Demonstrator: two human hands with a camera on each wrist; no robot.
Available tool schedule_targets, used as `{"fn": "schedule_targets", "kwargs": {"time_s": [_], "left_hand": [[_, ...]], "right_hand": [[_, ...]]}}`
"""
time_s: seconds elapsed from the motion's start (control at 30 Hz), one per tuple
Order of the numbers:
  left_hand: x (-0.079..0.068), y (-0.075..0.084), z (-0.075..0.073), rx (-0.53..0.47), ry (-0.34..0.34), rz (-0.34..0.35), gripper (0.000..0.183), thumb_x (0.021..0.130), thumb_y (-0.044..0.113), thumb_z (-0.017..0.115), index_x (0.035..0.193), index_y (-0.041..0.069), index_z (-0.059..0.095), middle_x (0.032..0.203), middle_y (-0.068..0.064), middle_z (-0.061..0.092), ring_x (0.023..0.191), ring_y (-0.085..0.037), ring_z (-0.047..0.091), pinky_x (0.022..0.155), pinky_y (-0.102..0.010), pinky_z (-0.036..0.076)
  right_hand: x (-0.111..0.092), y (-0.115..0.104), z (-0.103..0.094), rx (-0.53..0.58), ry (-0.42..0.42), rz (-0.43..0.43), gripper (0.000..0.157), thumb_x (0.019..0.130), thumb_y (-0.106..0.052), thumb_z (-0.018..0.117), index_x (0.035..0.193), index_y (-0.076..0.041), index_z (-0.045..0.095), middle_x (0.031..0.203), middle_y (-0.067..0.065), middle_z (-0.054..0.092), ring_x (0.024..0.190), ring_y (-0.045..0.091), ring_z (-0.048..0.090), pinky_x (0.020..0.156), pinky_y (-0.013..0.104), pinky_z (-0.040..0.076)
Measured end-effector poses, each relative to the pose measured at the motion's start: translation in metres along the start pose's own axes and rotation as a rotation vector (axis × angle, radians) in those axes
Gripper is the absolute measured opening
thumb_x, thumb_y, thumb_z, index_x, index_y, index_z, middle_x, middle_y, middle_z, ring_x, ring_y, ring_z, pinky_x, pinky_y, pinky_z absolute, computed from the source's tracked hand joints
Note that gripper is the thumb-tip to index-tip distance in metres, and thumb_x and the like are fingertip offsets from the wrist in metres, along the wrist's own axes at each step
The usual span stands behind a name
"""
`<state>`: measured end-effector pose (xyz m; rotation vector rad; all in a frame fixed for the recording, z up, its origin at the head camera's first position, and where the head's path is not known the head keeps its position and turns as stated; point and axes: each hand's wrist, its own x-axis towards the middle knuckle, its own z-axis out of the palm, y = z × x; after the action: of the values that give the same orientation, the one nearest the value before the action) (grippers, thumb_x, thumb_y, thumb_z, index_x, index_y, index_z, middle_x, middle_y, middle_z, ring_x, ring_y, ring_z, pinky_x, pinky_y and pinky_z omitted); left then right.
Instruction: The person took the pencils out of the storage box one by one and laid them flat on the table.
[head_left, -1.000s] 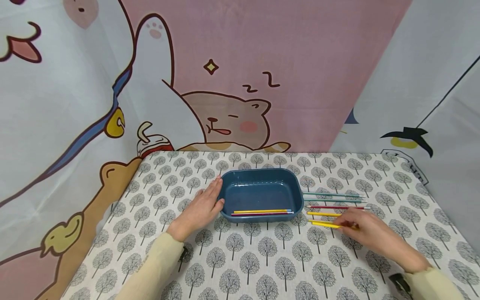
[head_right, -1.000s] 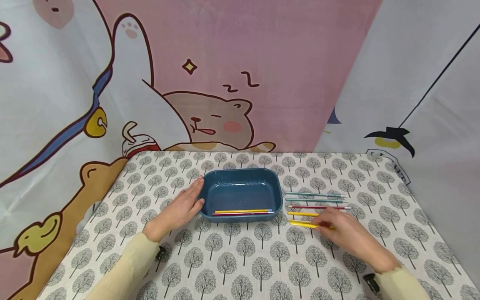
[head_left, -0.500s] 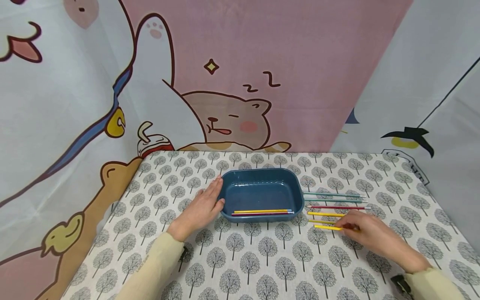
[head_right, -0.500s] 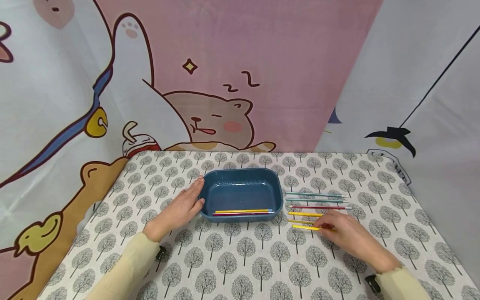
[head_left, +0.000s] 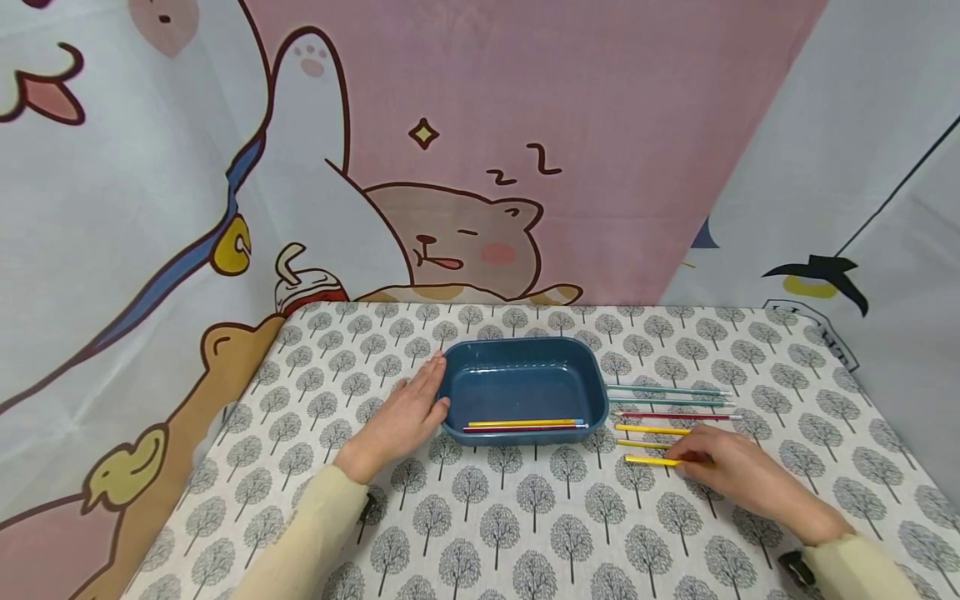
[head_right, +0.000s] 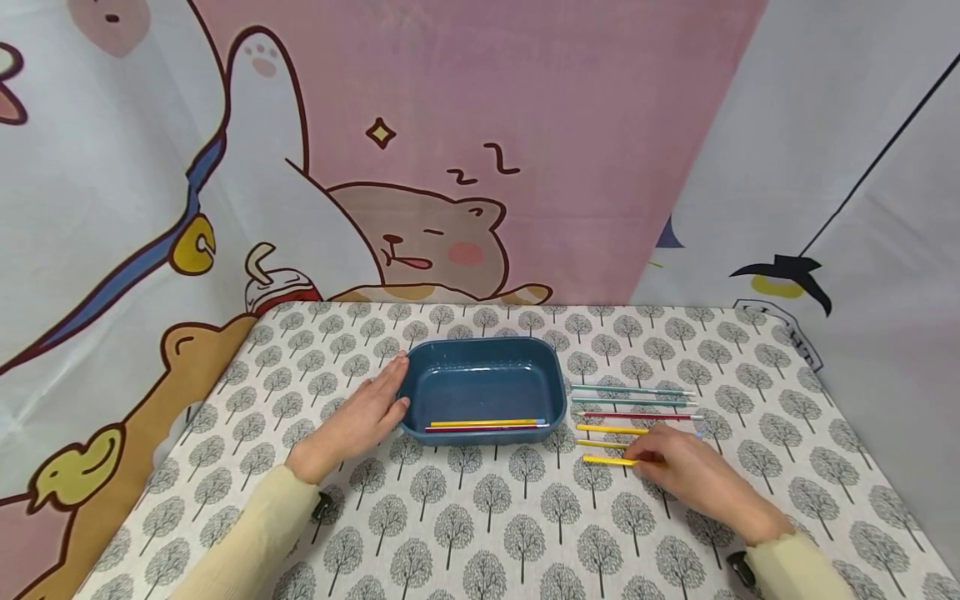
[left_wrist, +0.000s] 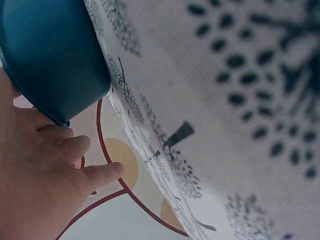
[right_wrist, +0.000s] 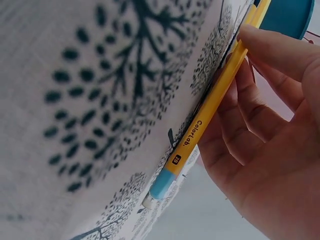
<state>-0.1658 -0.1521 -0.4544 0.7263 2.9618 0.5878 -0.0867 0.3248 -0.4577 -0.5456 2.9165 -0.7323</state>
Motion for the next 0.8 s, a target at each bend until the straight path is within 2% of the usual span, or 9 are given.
{"fn": "schedule_targets", "kwargs": {"time_s": [0.33, 0.57, 0.8], "left_hand": [[0.0002, -0.0006, 0.0002, 0.007, -0.008, 0.001, 0.066, 0.112, 0.034, 0.041, 0.165, 0.006, 0.014, 0.173, -0.011, 0.013, 0.157, -0.031, 0.019, 0.122, -0.061, 0.024], [0.0005, -0.0007, 0.0001, 0.007, -0.011, -0.005, 0.066, 0.112, 0.035, 0.041, 0.165, 0.007, 0.014, 0.172, -0.007, 0.008, 0.157, -0.03, 0.018, 0.123, -0.061, 0.023], [0.0, -0.0005, -0.0004, 0.009, -0.008, 0.004, 0.067, 0.111, 0.036, 0.041, 0.165, 0.005, 0.015, 0.173, -0.011, 0.012, 0.157, -0.031, 0.019, 0.122, -0.062, 0.023]], "right_hand": [[0.0012, 0.0012, 0.0016, -0.043, 0.003, -0.017, 0.022, 0.085, -0.01, 0.083, 0.099, -0.027, 0.079, 0.094, -0.018, 0.065, 0.079, -0.003, 0.055, 0.066, 0.026, 0.052], [0.0017, 0.0016, 0.0025, -0.06, 0.009, -0.028, 0.024, 0.084, -0.009, 0.084, 0.098, -0.028, 0.079, 0.094, -0.018, 0.065, 0.079, -0.003, 0.055, 0.066, 0.026, 0.052], [0.0016, 0.0008, 0.004, -0.06, 0.002, -0.006, 0.024, 0.083, -0.01, 0.085, 0.097, -0.027, 0.08, 0.092, -0.018, 0.064, 0.076, -0.004, 0.055, 0.064, 0.025, 0.052]]}}
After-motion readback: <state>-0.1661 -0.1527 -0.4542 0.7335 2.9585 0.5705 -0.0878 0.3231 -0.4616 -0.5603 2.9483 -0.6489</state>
